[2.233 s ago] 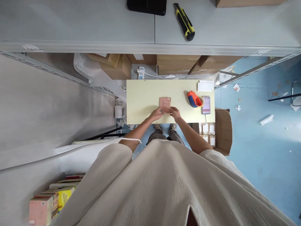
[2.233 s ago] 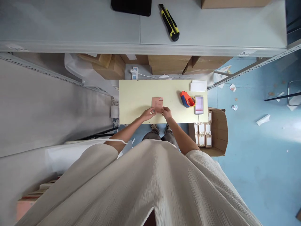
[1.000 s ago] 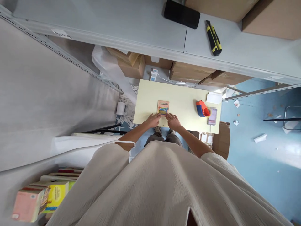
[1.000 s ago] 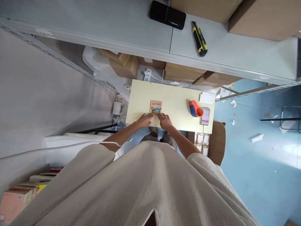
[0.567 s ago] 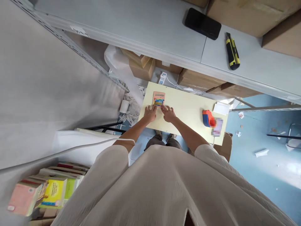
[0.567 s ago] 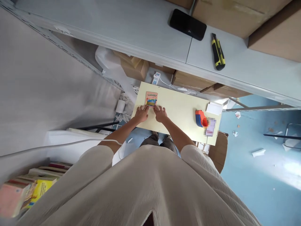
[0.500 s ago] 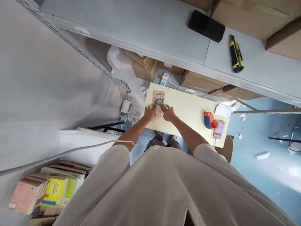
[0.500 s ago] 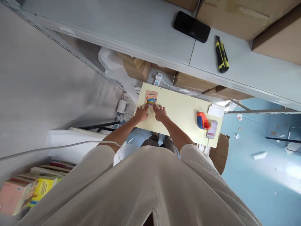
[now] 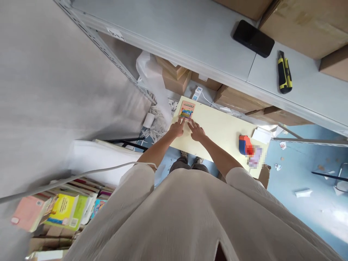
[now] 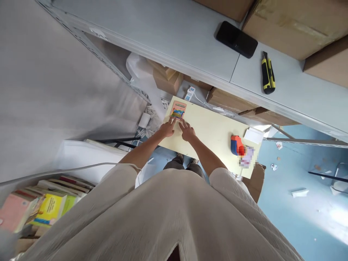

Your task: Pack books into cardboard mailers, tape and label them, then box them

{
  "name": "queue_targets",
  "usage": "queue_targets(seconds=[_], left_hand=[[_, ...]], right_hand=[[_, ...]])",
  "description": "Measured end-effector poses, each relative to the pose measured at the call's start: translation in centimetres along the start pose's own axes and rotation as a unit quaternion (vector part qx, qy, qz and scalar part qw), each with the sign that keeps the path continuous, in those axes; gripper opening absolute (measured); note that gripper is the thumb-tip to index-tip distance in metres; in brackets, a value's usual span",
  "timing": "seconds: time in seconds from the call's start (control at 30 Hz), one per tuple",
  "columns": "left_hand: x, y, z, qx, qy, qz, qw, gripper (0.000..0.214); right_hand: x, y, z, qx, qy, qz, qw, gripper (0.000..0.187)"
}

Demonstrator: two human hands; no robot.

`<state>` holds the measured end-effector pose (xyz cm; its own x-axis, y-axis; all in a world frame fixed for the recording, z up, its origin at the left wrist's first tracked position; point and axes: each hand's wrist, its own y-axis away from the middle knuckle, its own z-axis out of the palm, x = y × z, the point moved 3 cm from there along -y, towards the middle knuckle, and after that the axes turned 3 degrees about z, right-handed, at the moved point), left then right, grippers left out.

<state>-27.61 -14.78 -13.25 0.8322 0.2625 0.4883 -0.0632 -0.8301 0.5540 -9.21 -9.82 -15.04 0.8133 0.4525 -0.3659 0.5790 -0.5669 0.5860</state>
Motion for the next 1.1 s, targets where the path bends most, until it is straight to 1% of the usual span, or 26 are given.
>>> queue_targets(seconds=[0.1, 0.17, 0.27, 0.37, 0.43, 0.57, 0.67, 0.77, 0.83, 0.93, 1.03, 1.1], left_hand=[[-0.3, 1.9, 1.3, -0.012, 0.001, -0.013, 1.0, 0.105], [-0.3, 3.5, 2.6, -0.031, -0.036, -0.023, 0.999, 0.104], [-0.2, 6.6, 5.0, -0.057, -0.074, -0.032, 0.995, 0.101], [-0.1, 9.9, 7.6, -0.066, -0.069, -0.044, 0.994, 0.098], [-0.2, 12.3, 9.2, -0.051, -0.062, -0.056, 0.995, 0.094], [-0.3, 16.9, 12.0, -0.004, -0.045, -0.095, 0.995, 0.086], [-0.2, 20.4, 13.9, 0.02, -0.021, -0.117, 0.993, 0.084], [-0.2, 23.7, 15.6, 0.029, 0.002, -0.139, 0.99, 0.082], [-0.4, 25.8, 16.5, 0.038, 0.013, -0.157, 0.987, 0.081], [-1.2, 28.6, 17.4, 0.057, 0.03, -0.187, 0.98, 0.082], [-2.5, 31.2, 17.8, 0.086, 0.046, -0.211, 0.973, 0.084], [-3.6, 32.8, 18.0, 0.096, 0.059, -0.231, 0.966, 0.083]], right_hand=[[0.2, 1.9, 0.1, -0.007, 0.027, 0.001, 1.0, 0.1], [0.4, 3.2, 0.3, -0.02, 0.042, 0.009, 0.999, 0.099], [0.8, 5.6, 0.9, -0.047, 0.049, 0.024, 0.997, 0.094], [1.5, 8.2, 1.9, -0.057, 0.043, 0.028, 0.997, 0.085], [1.9, 9.9, 2.7, -0.038, 0.04, 0.014, 0.998, 0.075], [2.3, 13.1, 4.9, 0.015, 0.024, -0.051, 0.998, 0.059], [2.1, 15.1, 6.9, 0.026, 0.011, -0.092, 0.995, 0.053], [1.5, 16.3, 8.7, 0.021, 0.001, -0.123, 0.992, 0.048], [0.8, 16.8, 9.6, 0.013, -0.009, -0.15, 0.989, 0.046], [-0.4, 17.1, 10.4, 0.003, -0.027, -0.189, 0.982, 0.042], [-1.7, 17.2, 10.8, -0.01, -0.033, -0.2, 0.979, 0.04], [-2.8, 17.3, 11.2, -0.022, -0.028, -0.2, 0.979, 0.04]])
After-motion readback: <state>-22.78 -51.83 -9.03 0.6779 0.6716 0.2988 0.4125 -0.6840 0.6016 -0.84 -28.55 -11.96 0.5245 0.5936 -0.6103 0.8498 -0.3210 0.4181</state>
